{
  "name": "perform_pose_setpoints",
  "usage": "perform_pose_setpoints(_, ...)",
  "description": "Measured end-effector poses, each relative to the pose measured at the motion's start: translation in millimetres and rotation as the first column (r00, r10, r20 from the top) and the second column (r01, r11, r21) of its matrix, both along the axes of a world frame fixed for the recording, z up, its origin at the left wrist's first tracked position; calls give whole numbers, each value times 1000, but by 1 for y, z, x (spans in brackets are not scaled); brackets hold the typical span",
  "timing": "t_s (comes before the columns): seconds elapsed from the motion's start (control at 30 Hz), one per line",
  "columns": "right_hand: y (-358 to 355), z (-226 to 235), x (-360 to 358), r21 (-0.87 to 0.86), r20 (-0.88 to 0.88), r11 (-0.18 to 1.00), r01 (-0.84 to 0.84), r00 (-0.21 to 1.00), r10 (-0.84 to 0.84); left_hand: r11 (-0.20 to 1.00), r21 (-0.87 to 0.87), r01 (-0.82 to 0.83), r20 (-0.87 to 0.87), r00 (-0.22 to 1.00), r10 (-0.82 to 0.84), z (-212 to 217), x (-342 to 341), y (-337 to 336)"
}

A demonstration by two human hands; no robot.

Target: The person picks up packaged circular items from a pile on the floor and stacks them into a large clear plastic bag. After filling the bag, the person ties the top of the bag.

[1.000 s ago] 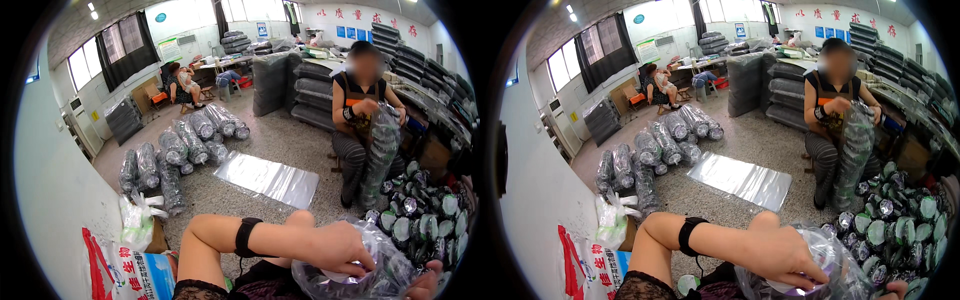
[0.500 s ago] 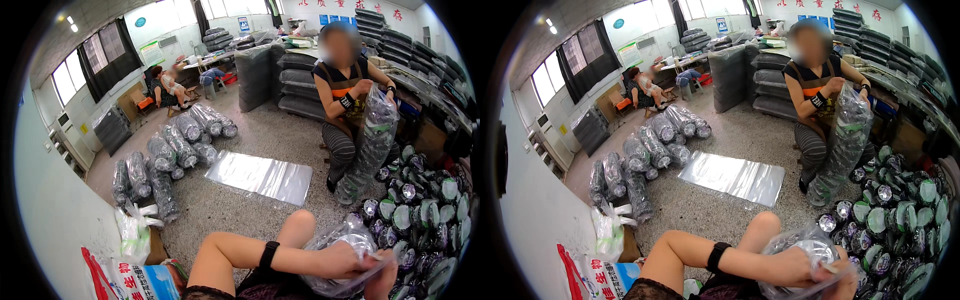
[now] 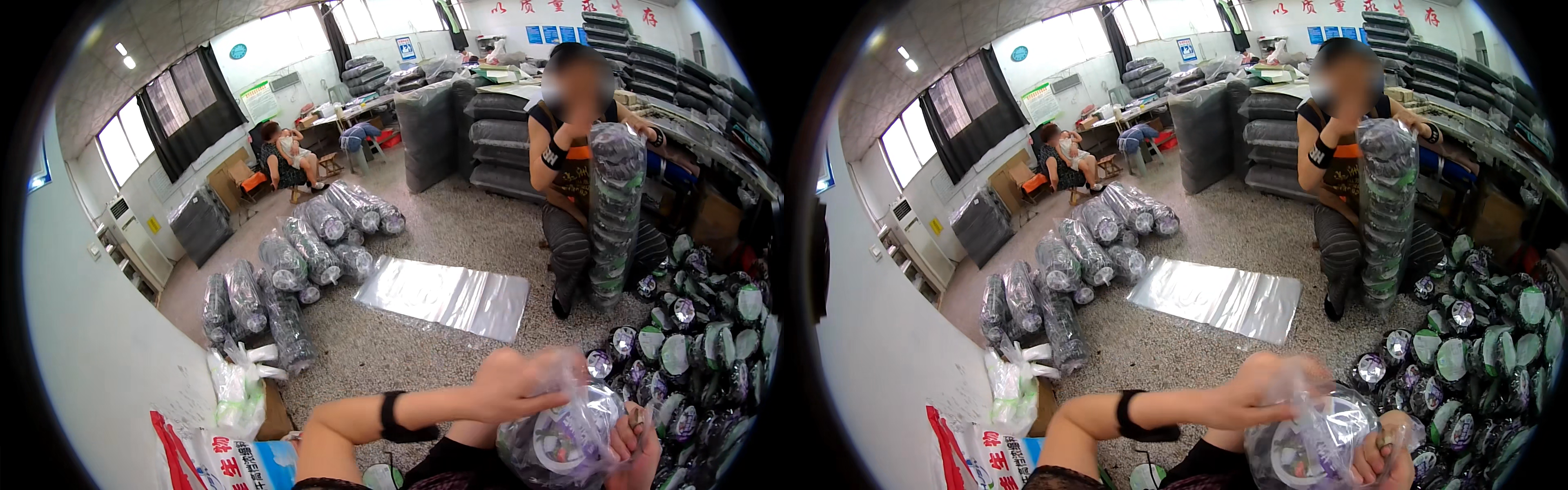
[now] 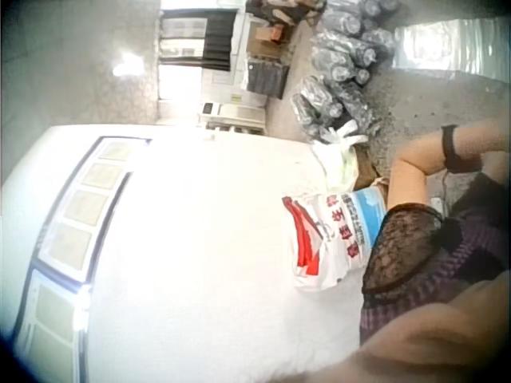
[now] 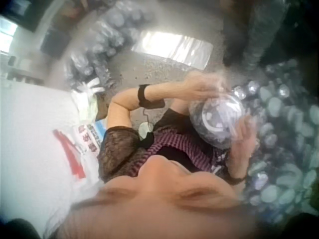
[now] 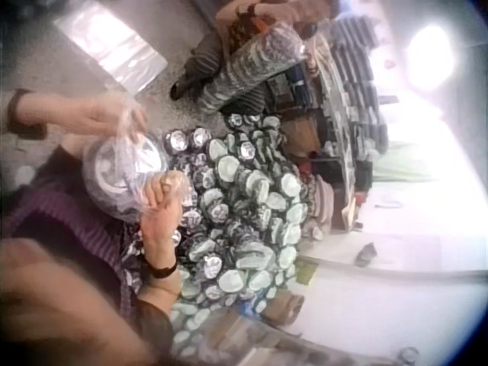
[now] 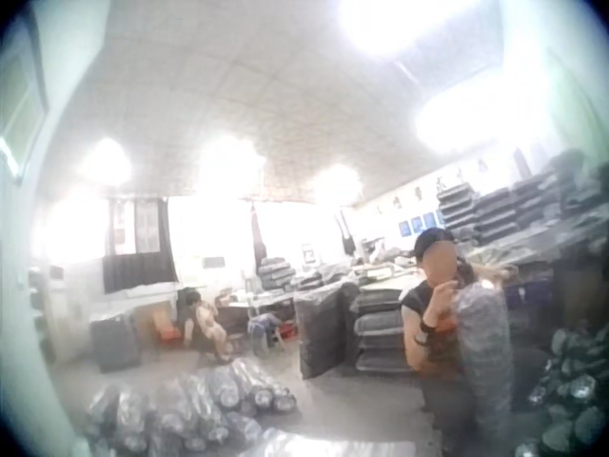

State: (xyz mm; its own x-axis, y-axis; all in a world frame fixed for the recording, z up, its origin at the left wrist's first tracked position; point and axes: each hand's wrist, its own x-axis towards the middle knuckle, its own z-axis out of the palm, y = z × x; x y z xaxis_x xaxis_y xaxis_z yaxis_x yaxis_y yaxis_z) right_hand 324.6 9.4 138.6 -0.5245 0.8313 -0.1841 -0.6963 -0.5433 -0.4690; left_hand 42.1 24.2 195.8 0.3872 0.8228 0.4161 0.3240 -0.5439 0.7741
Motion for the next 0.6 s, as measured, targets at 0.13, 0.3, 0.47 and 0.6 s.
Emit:
perform_pose_setpoints(0.13, 2, 17, -23, -126, 244, 992, 5, 969, 26, 900, -386, 202, 187, 973, -138, -25, 52, -10)
perform_pose_setpoints(0.3, 6, -15, -2, -87, -495, 977, -194, 860, 127, 602, -570, 560, 811, 502, 301, -44, 62, 3)
perform_pose_setpoints(0.47, 0, 32, -32, 87, 388, 996, 12, 920, -45, 549, -652, 523, 700, 694, 169, -59, 71, 10)
perform_pose_setpoints(0.6, 20, 4, -10, 163, 504, 985, -65, 863, -26, 610, -488, 624, 580, 754, -308, -71, 79, 4)
